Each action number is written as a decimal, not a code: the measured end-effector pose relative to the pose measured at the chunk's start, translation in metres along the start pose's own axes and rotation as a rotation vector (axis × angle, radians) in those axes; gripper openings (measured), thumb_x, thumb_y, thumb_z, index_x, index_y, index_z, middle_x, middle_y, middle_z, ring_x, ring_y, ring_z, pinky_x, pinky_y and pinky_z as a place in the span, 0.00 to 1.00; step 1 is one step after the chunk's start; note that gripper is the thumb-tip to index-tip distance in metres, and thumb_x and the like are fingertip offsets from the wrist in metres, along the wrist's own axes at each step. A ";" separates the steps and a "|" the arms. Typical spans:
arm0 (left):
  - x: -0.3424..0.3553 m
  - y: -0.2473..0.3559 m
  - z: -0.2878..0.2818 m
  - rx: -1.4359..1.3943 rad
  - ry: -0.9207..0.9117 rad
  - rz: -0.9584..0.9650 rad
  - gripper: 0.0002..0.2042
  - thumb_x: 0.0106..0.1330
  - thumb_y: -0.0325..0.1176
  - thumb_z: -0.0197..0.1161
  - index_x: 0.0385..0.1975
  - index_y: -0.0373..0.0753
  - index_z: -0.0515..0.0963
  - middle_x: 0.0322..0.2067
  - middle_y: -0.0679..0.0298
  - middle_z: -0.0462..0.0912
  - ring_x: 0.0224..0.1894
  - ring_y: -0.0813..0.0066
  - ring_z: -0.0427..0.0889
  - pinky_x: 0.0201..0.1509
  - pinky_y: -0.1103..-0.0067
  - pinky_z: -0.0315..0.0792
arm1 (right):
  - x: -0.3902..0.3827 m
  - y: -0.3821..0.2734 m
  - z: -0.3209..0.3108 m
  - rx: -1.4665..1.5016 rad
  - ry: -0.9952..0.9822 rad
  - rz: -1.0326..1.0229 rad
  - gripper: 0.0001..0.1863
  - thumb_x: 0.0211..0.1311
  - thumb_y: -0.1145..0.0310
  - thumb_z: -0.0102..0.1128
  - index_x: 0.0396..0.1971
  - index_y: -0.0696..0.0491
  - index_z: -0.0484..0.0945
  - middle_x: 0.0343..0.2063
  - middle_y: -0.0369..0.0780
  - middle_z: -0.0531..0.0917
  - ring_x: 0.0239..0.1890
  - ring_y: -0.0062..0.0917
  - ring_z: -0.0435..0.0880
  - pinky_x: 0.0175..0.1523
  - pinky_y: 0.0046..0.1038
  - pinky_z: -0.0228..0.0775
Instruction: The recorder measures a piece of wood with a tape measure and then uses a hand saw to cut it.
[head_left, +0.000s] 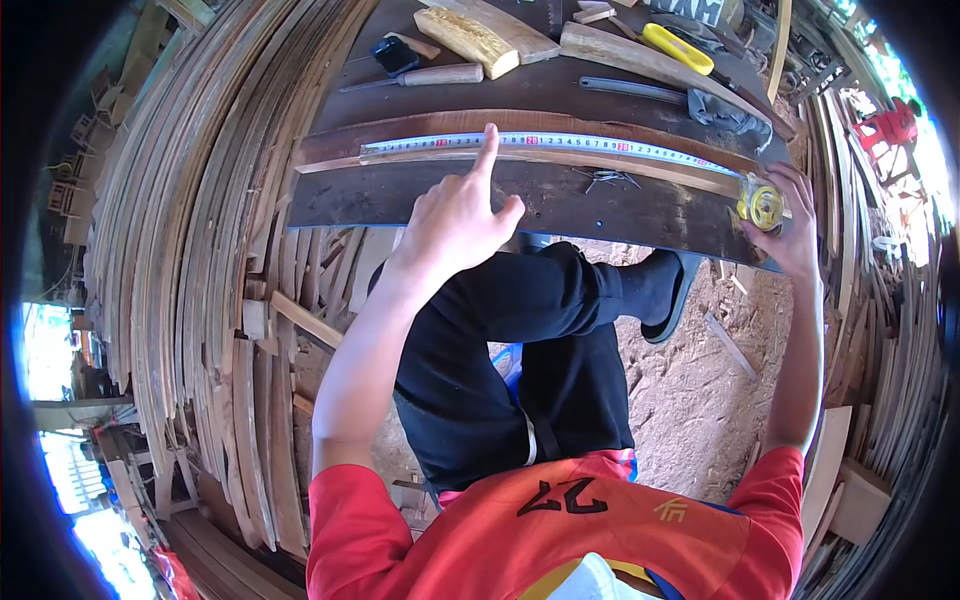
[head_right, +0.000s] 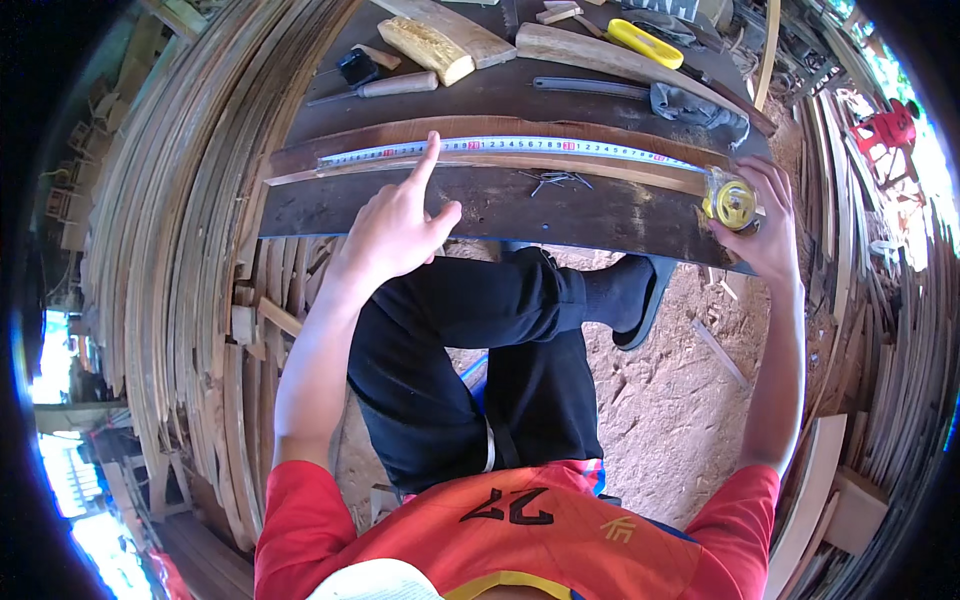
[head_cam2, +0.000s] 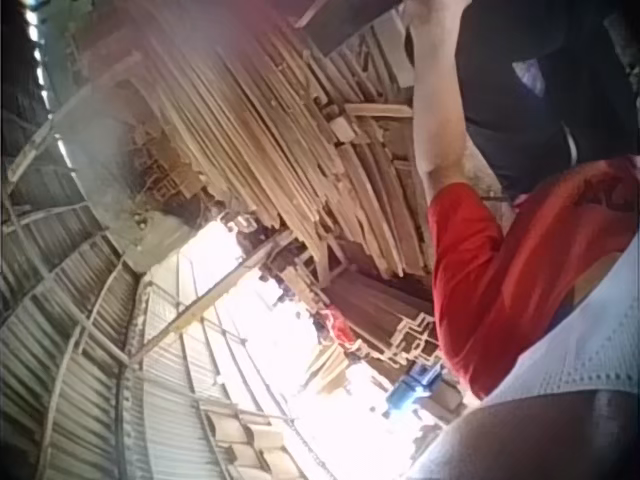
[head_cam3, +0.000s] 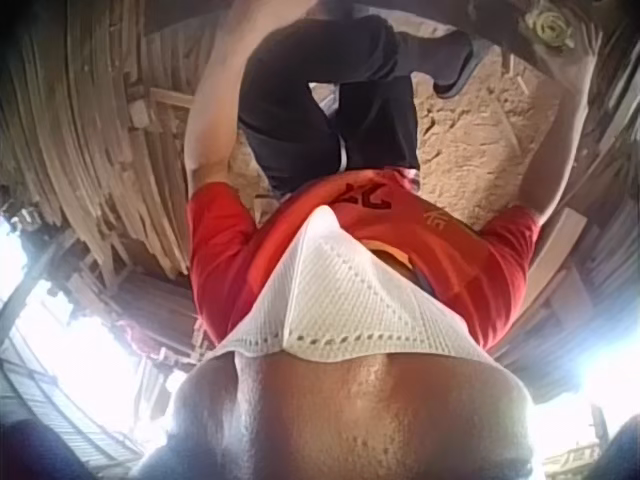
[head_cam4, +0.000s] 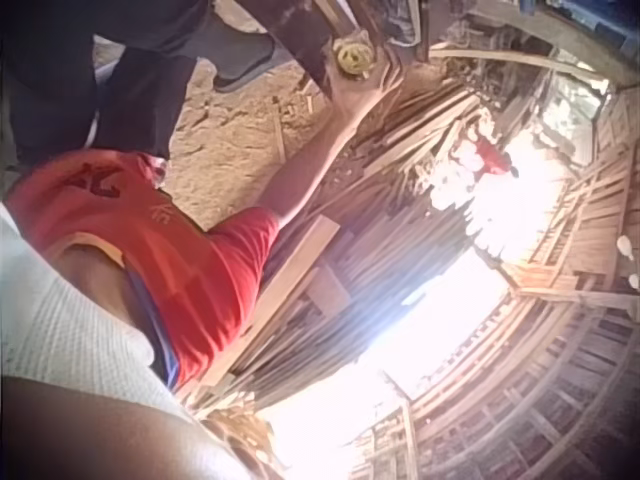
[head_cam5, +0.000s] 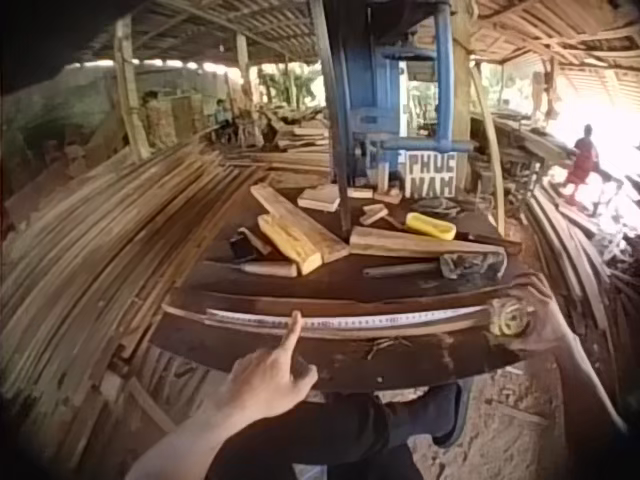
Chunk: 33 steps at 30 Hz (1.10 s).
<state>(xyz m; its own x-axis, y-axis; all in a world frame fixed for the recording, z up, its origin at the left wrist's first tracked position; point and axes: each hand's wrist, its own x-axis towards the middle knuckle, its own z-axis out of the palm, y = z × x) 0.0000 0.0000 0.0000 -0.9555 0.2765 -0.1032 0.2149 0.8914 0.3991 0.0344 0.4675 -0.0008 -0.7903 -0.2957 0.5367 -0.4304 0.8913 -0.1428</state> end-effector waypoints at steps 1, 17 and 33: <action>-0.001 0.004 0.008 0.026 0.041 0.003 0.44 0.70 0.45 0.61 0.81 0.43 0.43 0.22 0.51 0.87 0.34 0.50 0.90 0.58 0.63 0.80 | 0.007 0.001 -0.007 0.007 -0.004 -0.027 0.36 0.37 0.67 0.80 0.53 0.57 0.79 0.55 0.46 0.81 0.63 0.43 0.76 0.71 0.43 0.65; 0.004 -0.027 -0.003 -0.716 0.009 -0.026 0.29 0.76 0.43 0.54 0.77 0.54 0.64 0.17 0.64 0.86 0.18 0.82 0.81 0.38 0.80 0.79 | 0.070 -0.060 0.045 0.183 -0.070 -0.129 0.32 0.37 0.60 0.83 0.42 0.57 0.78 0.43 0.45 0.83 0.48 0.41 0.82 0.58 0.40 0.74; 0.017 -0.023 -0.008 -0.376 0.324 -0.107 0.12 0.70 0.46 0.68 0.50 0.56 0.89 0.19 0.64 0.87 0.25 0.71 0.89 0.36 0.73 0.80 | 0.086 -0.053 0.053 0.355 -0.128 -0.126 0.32 0.51 0.48 0.70 0.45 0.61 0.76 0.51 0.45 0.80 0.50 0.38 0.84 0.54 0.39 0.77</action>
<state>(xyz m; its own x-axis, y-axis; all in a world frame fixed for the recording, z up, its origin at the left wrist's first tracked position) -0.0230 -0.0183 -0.0038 -0.9947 0.0121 0.1024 0.0815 0.7012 0.7083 -0.0337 0.3767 0.0085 -0.7600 -0.4554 0.4638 -0.6337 0.6779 -0.3727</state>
